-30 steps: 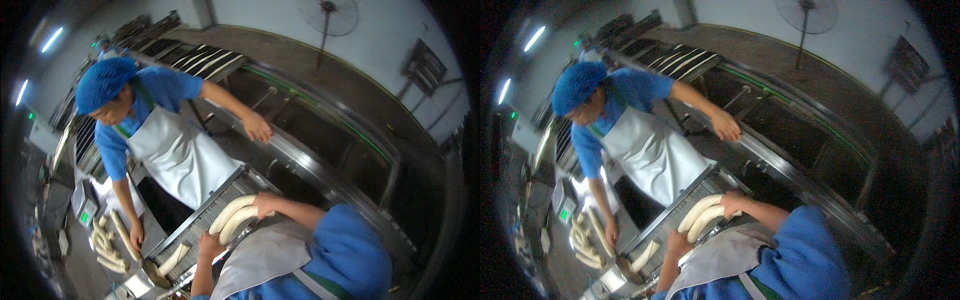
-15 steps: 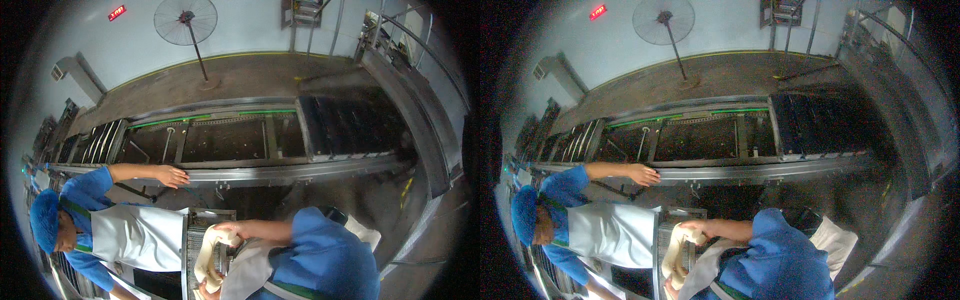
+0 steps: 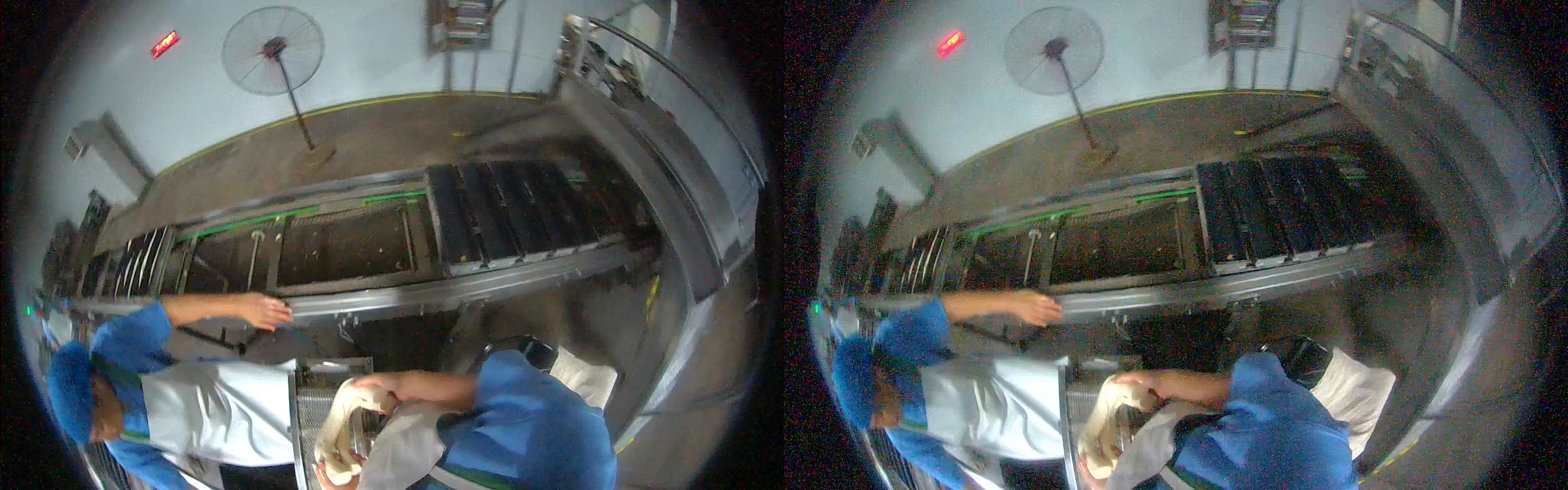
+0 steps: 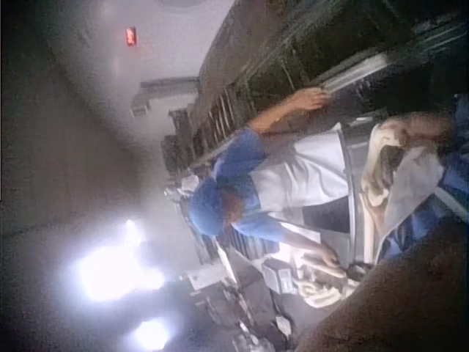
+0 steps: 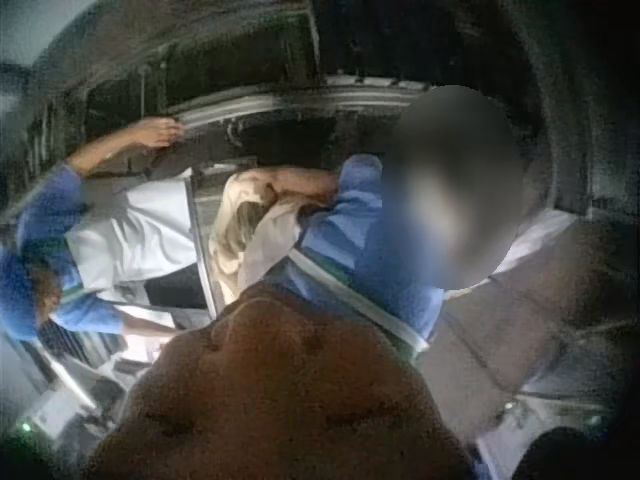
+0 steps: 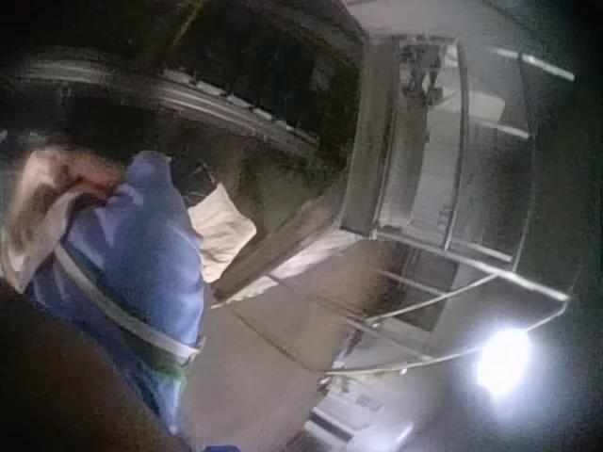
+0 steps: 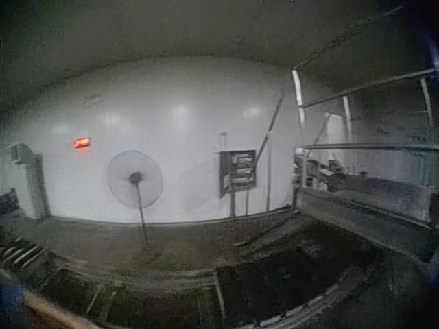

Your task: The person places long strips of dough onto a conveyor belt and into baking trays at a processing station.

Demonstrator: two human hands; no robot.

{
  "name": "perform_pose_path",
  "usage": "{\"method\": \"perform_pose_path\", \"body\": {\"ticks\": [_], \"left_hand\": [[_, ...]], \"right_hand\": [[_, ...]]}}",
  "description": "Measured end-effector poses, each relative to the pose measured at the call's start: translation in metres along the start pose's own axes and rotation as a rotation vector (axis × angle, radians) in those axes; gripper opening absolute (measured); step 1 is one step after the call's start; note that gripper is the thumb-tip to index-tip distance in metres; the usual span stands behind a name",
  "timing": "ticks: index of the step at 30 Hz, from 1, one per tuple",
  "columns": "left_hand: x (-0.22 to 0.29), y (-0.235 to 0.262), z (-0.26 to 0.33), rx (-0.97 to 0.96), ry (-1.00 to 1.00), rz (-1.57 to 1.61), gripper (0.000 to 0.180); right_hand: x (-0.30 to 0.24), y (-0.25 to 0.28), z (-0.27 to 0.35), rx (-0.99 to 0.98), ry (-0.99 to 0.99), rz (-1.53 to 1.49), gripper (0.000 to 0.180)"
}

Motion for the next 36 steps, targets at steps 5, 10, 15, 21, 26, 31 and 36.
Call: {"method": "perform_pose_path", "body": {"ticks": [5, 10, 15, 21, 26, 31, 36], "left_hand": [[-0.021, -0.037, 0.162, 0.374, -0.172, 0.951, 0.058], [0.008, -0.012, 0.157, 0.358, -0.182, 1.21, 0.048], [0.029, -0.032, 0.176, 0.557, -0.274, 1.34, 0.041], [0.017, -0.038, 0.218, 0.693, -0.365, 1.351, 0.045], [-0.019, -0.025, 0.237, 0.687, -0.391, 1.324, 0.045], [-0.044, -0.023, 0.263, 0.84, -0.339, 1.151, 0.047], [-0.068, -0.026, 0.288, 1.064, -0.309, 0.597, 0.055]], "right_hand": [[-0.014, -0.024, -0.024, -0.374, 0.134, -0.258, 0.04], [-0.026, -0.051, 0.001, -0.266, 0.049, -0.085, 0.048], [-0.037, -0.094, 0.016, -0.225, -0.072, -0.068, 0.052], [-0.031, -0.121, 0.003, -0.224, -0.173, 0.039, 0.053], [-0.025, -0.126, -0.012, -0.21, -0.258, 0.113, 0.053], [-0.024, -0.124, -0.014, -0.258, -0.231, 0.151, 0.048], [-0.008, -0.106, -0.029, -0.186, -0.148, 0.29, 0.048]]}}
Point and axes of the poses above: each hand's wrist, its own z-axis away from the middle knuckle, its own y-axis out of the back of the hand, x = y × z, the point moved 2 cm from there along -z, towards the middle knuckle, and after that the axes turned 13 degrees about -y, right-handed, at the moved point
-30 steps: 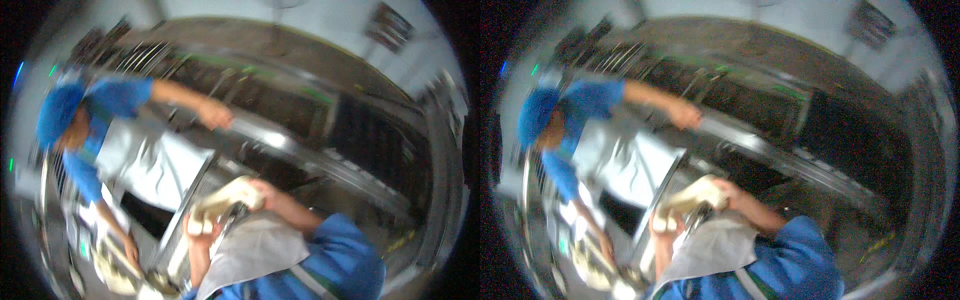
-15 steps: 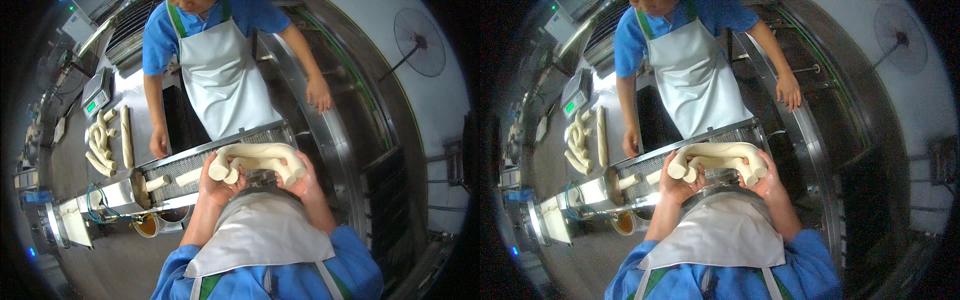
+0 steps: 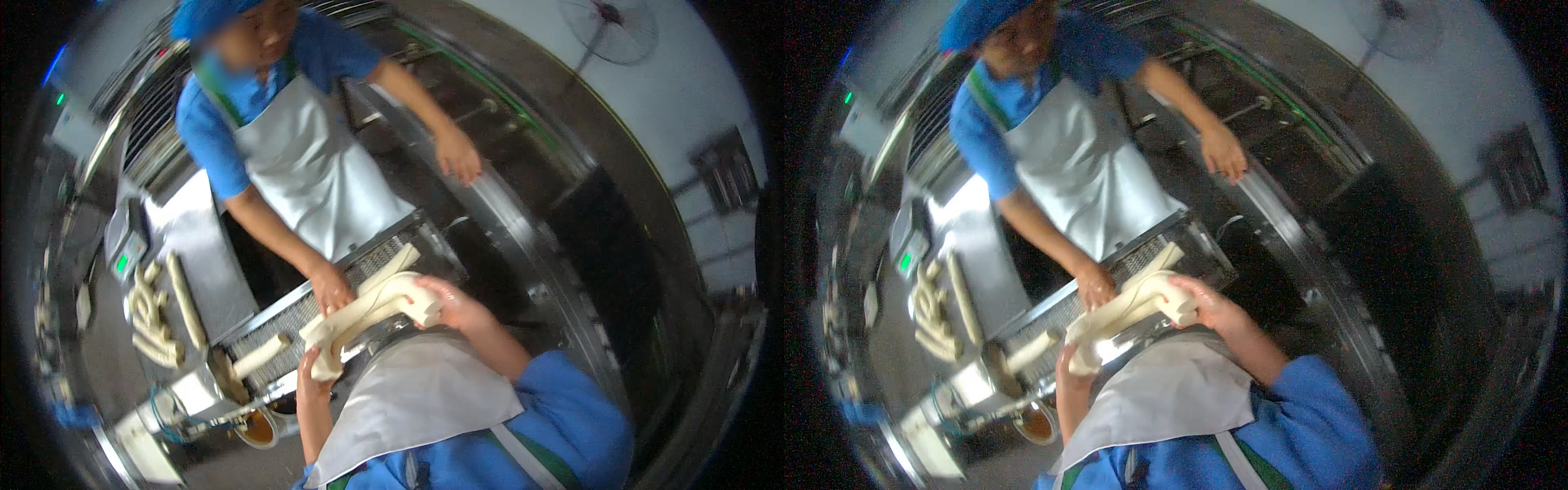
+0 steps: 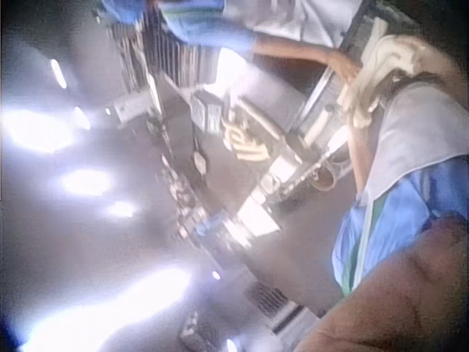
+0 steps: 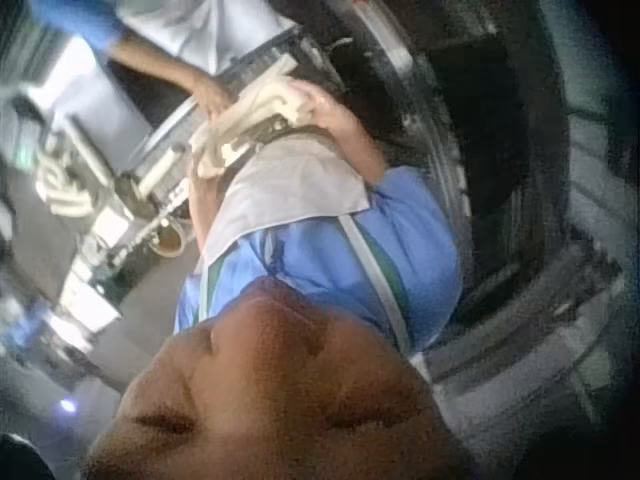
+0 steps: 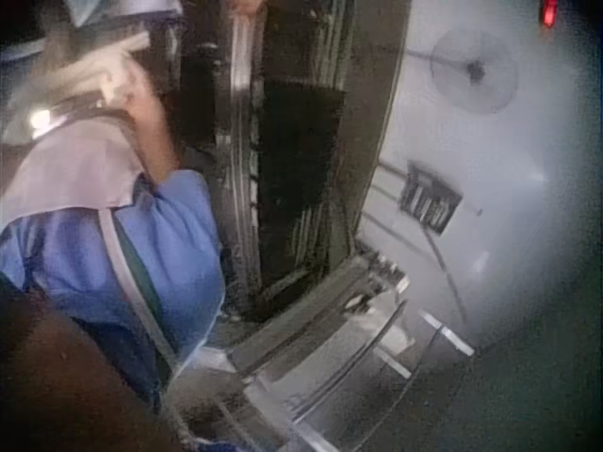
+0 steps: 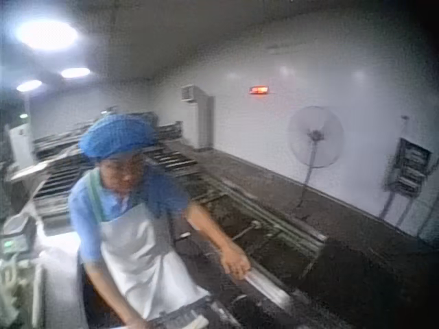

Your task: The person places long strips of dough onto a conveyor belt and into baking trays at a processing station.

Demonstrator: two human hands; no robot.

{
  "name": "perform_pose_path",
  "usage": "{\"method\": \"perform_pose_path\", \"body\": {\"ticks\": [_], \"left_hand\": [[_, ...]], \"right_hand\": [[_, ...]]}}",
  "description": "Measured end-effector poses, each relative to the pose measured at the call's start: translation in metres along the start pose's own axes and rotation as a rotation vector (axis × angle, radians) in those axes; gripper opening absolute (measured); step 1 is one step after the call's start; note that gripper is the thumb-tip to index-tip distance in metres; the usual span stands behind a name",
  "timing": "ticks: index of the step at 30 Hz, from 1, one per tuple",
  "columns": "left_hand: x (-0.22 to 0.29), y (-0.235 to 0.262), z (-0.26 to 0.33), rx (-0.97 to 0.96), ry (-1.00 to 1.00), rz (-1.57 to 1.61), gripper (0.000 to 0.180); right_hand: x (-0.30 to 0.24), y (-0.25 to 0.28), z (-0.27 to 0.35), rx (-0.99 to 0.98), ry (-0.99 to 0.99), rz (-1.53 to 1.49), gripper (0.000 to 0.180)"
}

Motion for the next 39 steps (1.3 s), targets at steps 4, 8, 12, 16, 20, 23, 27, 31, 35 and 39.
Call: {"method": "perform_pose_path", "body": {"ticks": [4, 8, 12, 16, 20, 23, 27, 31, 35, 39], "left_hand": [[-0.023, 0.003, -0.024, 0.007, -0.058, -0.19, 0.06], [0.009, -0.013, -0.022, -0.069, -0.066, -0.146, 0.056], [0.03, -0.034, -0.019, -0.116, -0.067, -0.216, 0.055], [0.03, -0.065, -0.033, -0.237, -0.068, -0.363, 0.052], [0.009, -0.084, -0.059, -0.433, 0.04, -0.455, 0.05], [-0.019, -0.153, -0.102, -0.685, 0.166, -0.596, 0.048], [-0.071, -0.413, -0.236, -1.294, 0.562, -0.958, 0.047], [-0.06, -0.536, -0.341, -2.886, 0.121, -1.251, 0.046], [-0.118, -0.479, -0.292, -1.885, 0.689, -1.142, 0.046], [-0.108, -0.225, -0.152, -0.902, 0.409, -0.586, 0.046]], "right_hand": [[-0.006, 0.033, -0.01, 0.049, -0.045, -0.007, 0.046], [0.001, 0.036, 0.007, 0.032, 0.012, -0.088, 0.04], [0.003, 0.043, 0.014, 0.034, 0.128, -0.119, 0.038], [0.012, 0.058, 0.026, 0.073, 0.234, -0.189, 0.038], [0.026, 0.065, 0.057, 0.214, 0.242, -0.183, 0.044], [0.047, 0.092, 0.058, 0.225, 0.326, -0.272, 0.043], [0.052, 0.092, 0.071, 0.271, 0.375, -0.304, 0.043], [0.048, 0.088, 0.065, 0.189, 0.315, -0.249, 0.041], [0.076, 0.12, 0.069, 0.093, 0.574, -0.298, 0.036], [0.093, 0.116, 0.104, 0.281, 0.526, -0.444, 0.035]]}}
Point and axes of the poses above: each hand's wrist, its own z-axis away from the middle knuckle, its own y-axis out of the back of the hand, x = y × z, the point moved 2 cm from there along -z, towards the middle knuckle, and after that the axes turned 13 degrees about -y, right-handed, at the moved point
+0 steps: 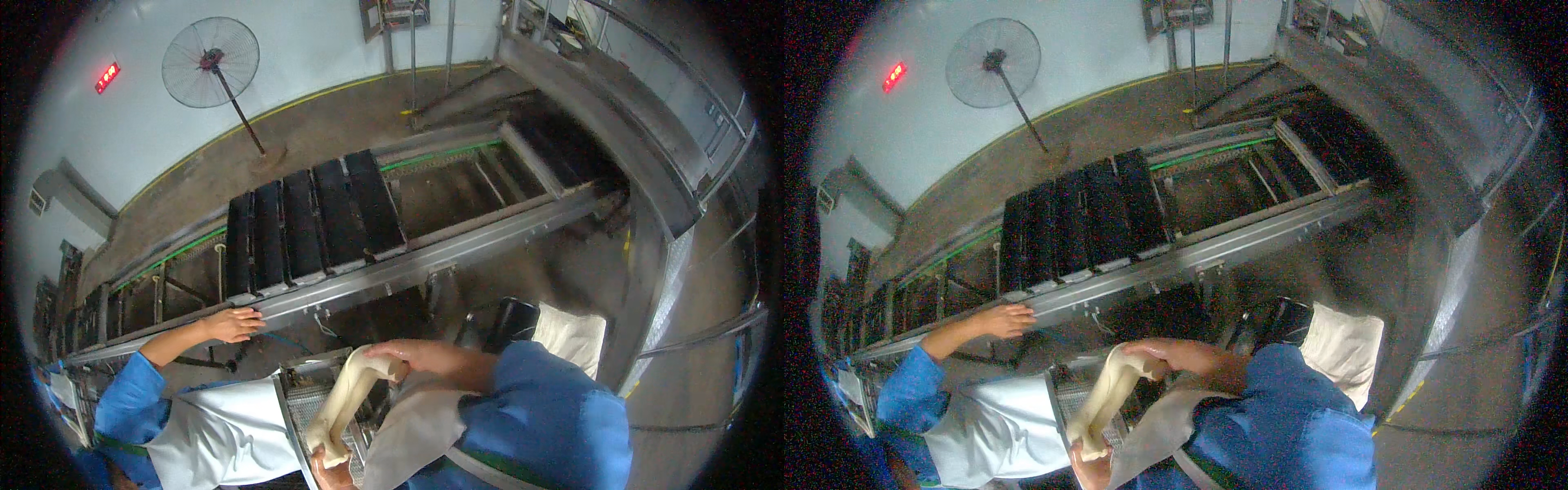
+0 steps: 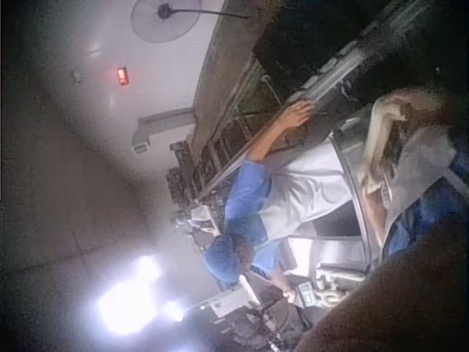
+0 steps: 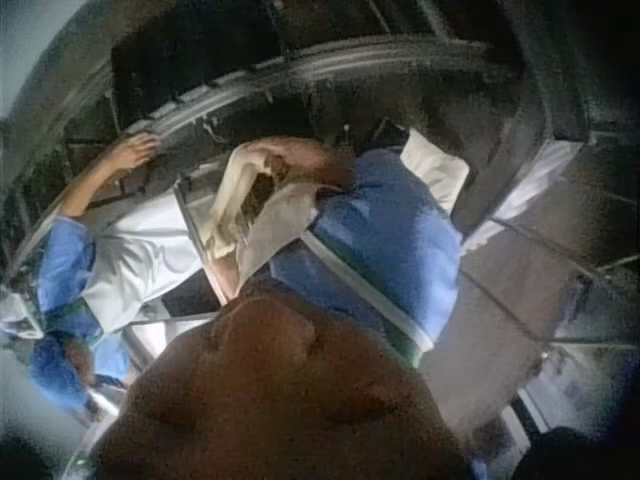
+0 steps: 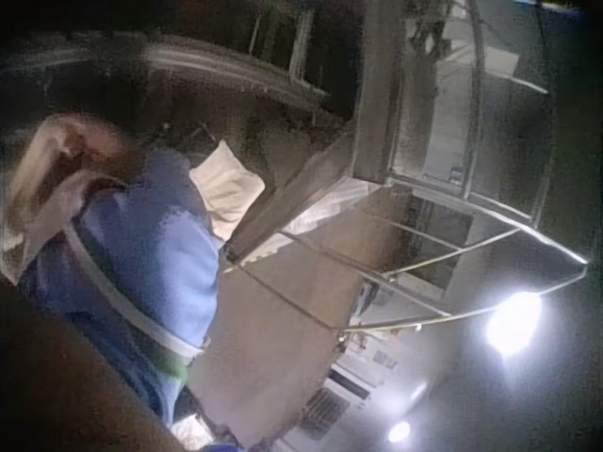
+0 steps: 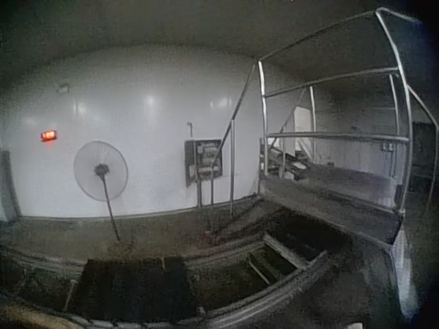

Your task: The person places long strips of dough onto a conveyor belt and into baking trays at a processing station.

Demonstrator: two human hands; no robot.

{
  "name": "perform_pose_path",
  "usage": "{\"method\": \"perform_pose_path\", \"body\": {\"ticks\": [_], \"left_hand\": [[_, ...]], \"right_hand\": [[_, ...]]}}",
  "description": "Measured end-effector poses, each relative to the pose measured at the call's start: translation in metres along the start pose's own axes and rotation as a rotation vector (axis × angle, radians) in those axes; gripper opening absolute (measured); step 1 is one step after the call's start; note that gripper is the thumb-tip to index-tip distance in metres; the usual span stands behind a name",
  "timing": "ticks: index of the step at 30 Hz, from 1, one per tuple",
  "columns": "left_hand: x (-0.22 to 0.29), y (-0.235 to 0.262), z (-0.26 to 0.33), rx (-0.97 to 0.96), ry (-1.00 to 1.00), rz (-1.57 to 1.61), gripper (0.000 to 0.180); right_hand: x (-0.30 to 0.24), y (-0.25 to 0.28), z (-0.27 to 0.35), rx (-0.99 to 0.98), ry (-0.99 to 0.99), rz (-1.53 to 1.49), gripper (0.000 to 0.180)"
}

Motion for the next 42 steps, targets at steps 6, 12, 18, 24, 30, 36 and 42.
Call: {"method": "perform_pose_path", "body": {"ticks": [6, 12, 18, 24, 30, 36, 42], "left_hand": [[-0.025, 0.001, 0.086, 0.193, -0.061, 0.027, 0.046], [-0.024, -0.02, 0.086, 0.173, -0.049, -0.025, 0.046], [-0.021, -0.053, 0.076, 0.14, -0.064, -0.06, 0.047], [-0.006, -0.103, 0.059, 0.003, -0.029, -0.157, 0.048], [0.05, -0.277, -0.011, -0.671, -0.041, -0.504, 0.062], [0.084, -0.548, -0.047, -1.1, -0.183, -0.149, 0.063], [0.059, -0.555, -0.071, -0.691, -0.188, -0.107, 0.046]], "right_hand": [[0.022, -0.029, 0.078, 0.047, 0.361, 0.34, 0.051], [0.062, 0.013, 0.075, 0.219, 0.662, 0.533, 0.041], [0.055, 0.045, 0.053, 0.071, 0.563, 0.306, 0.06], [0.023, 0.084, 0.098, 0.202, 0.629, 0.467, 0.036], [0.029, 0.176, 0.171, 0.179, 0.666, -0.459, 0.045], [-0.067, 0.171, 0.279, -0.101, 1.063, -0.892, 0.057], [-0.139, 0.3, 0.289, 0.359, 1.094, -0.785, 0.062]]}}
Point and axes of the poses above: each hand's wrist, its own z-axis away from the middle knuckle, its own y-axis out of the back of the hand, x = y × z, the point moved 2 cm from there along -z, towards the middle knuckle, and after that the axes turned 13 degrees about -y, right-handed, at the moved point
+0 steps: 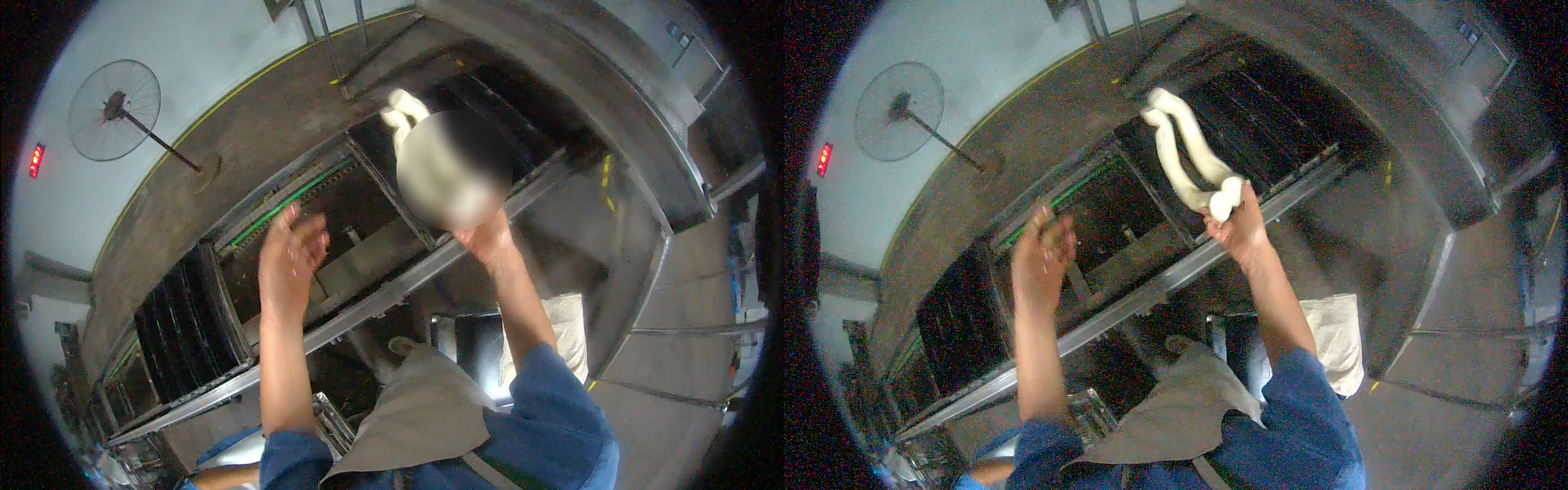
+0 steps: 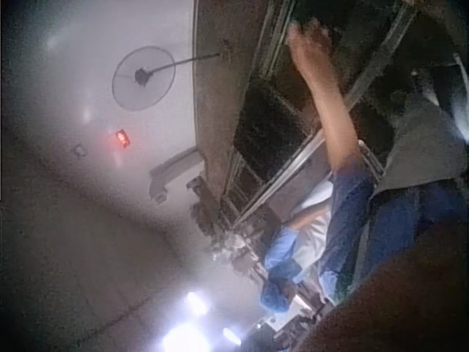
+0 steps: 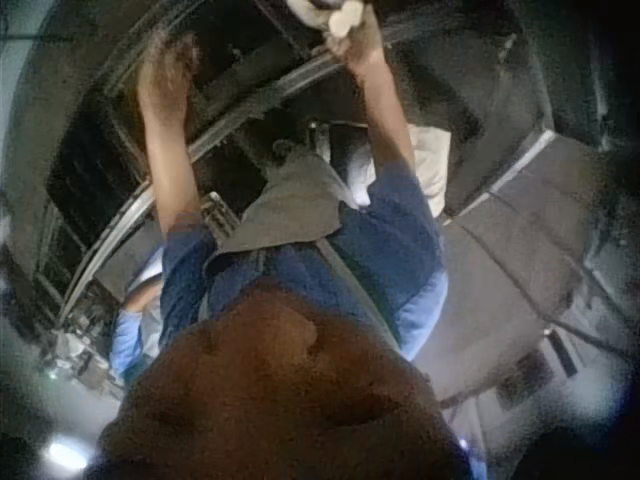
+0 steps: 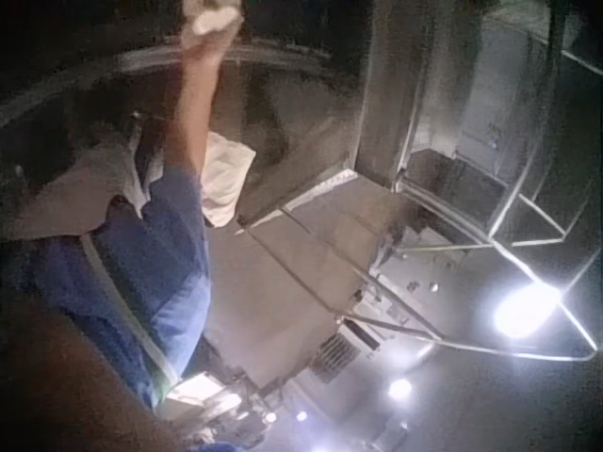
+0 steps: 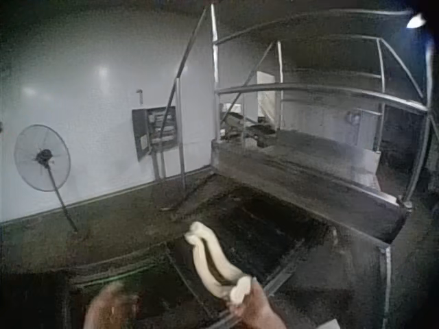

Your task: The person places long strips of dough onto a conveyor belt and into baking trays at a processing station.

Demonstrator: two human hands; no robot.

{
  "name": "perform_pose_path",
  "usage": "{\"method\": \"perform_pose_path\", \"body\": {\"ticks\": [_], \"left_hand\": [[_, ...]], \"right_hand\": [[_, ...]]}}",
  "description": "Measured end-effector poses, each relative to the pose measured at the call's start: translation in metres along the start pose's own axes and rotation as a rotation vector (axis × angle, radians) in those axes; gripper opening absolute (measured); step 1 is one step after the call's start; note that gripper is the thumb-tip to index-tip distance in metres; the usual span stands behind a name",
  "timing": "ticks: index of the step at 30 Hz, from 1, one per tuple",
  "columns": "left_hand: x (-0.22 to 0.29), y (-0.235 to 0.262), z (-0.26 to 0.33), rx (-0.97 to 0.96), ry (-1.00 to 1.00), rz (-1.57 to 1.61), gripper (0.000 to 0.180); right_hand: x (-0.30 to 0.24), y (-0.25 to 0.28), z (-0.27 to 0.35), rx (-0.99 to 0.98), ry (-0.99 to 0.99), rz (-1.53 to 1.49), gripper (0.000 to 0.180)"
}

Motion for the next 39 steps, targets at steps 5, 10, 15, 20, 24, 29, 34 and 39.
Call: {"method": "perform_pose_path", "body": {"ticks": [5, 10, 15, 20, 24, 29, 34, 39], "left_hand": [[-0.064, 0.152, 0.094, 0.259, 0.174, -0.33, 0.052], [-0.103, 0.258, 0.228, 0.5, 0.23, -0.411, 0.049], [-0.111, 0.265, 0.321, 0.917, 0.157, -0.045, 0.047], [-0.138, 0.266, 0.366, 1.163, 0.092, 0.239, 0.041], [-0.148, 0.255, 0.373, 1.114, 0.126, 0.258, 0.036], [-0.148, 0.253, 0.36, 1.165, 0.244, 0.162, 0.031], [-0.153, 0.254, 0.364, 1.213, 0.214, 0.19, 0.031], [-0.166, 0.251, 0.383, 1.24, 0.192, 0.218, 0.034]], "right_hand": [[0.012, -0.012, -0.041, 0.28, 0.001, 0.5, 0.044], [0.027, -0.063, -0.08, 0.448, 0.196, 1.576, 0.037], [0.021, -0.118, -0.166, 0.636, 0.679, 1.714, 0.056], [0.039, -0.123, -0.269, 0.307, 0.762, 1.605, 0.069], [0.119, -0.155, -0.257, 0.219, 0.95, 2.292, 0.063], [0.162, -0.17, -0.263, 0.295, 1.099, 2.208, 0.053], [0.186, -0.18, -0.266, 0.261, 0.989, 2.396, 0.053], [0.193, -0.215, -0.221, 0.057, 0.618, 2.453, 0.05]]}}
Point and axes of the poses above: each hand's wrist, its own z-axis away from the middle knuckle, its own y-axis out of the back of the hand, x = y × z, the point moved 2 cm from there along -z, towards the middle knuckle, and after that the axes turned 13 degrees about -y, right-handed, at the moved point
